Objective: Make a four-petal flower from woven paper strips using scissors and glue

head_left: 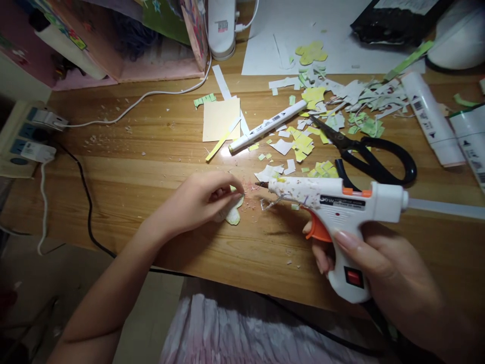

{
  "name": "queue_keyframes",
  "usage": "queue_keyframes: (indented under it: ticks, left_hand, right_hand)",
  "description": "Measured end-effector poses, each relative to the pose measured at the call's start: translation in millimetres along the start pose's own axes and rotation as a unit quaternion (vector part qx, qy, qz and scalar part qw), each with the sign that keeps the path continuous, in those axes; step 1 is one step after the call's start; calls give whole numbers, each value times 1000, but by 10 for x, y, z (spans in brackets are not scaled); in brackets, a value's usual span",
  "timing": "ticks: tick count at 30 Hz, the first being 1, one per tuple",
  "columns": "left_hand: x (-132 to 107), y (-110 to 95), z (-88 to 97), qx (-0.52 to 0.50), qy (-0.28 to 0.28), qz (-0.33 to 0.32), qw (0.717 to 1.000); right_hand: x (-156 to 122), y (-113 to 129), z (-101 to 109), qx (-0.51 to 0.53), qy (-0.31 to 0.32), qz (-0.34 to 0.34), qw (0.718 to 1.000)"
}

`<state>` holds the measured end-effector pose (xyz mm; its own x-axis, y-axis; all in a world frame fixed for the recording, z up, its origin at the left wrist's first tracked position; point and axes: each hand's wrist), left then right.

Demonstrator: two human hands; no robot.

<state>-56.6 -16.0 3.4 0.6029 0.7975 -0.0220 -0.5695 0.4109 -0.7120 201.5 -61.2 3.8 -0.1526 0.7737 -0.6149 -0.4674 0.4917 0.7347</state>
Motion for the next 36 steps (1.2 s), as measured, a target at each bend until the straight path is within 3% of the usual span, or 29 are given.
queue_keyframes:
  ticks: [4, 11, 17, 20, 25, 28, 30, 31, 33, 36]
  left_hand:
    - [14, 0, 24, -6, 14, -13, 1000]
    - [29, -22, 59, 12, 21, -26, 999]
    - [-122, 16, 128, 73, -29, 58, 995]
    - [-176, 56, 117, 37, -35, 82, 995]
    - [-247, 42, 124, -119, -106, 119, 980]
    - [-340, -54, 140, -139, -218, 73, 963]
    - [-428, -114, 114, -76, -297, 4, 952]
    - [-477, -133, 87, -26, -307, -34, 951]
    - [-578, -147, 6, 82, -265, -93, 956]
    - [-725, -146, -146, 197, -167, -123, 958]
  right_hand:
    - [-18, 39, 36, -9, 57, -24, 998]
    - [12, 70, 28, -15, 44, -42, 998]
    - [-5, 58, 19, 0, 38, -65, 997]
    - [22, 42, 19, 21, 50, -73, 996]
    - [125, 60, 48, 104, 77, -51, 990]
    - [170, 119, 62, 161, 67, -43, 984]
    - [182, 154, 61, 187, 60, -40, 980]
    - [184, 165, 59, 198, 52, -36, 978]
    - [185, 171, 50, 212, 38, -28, 976]
    - [189, 142, 40, 212, 34, -21, 976]
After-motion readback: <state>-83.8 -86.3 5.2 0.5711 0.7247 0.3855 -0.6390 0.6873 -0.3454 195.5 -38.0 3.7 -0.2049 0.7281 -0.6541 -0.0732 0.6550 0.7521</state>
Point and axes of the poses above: each hand's wrist, its own x-axis towards the middle knuckle, its own z-axis out of the back of the hand, y = z × x, and after that the axes turned 12 degrees about -z, right-handed
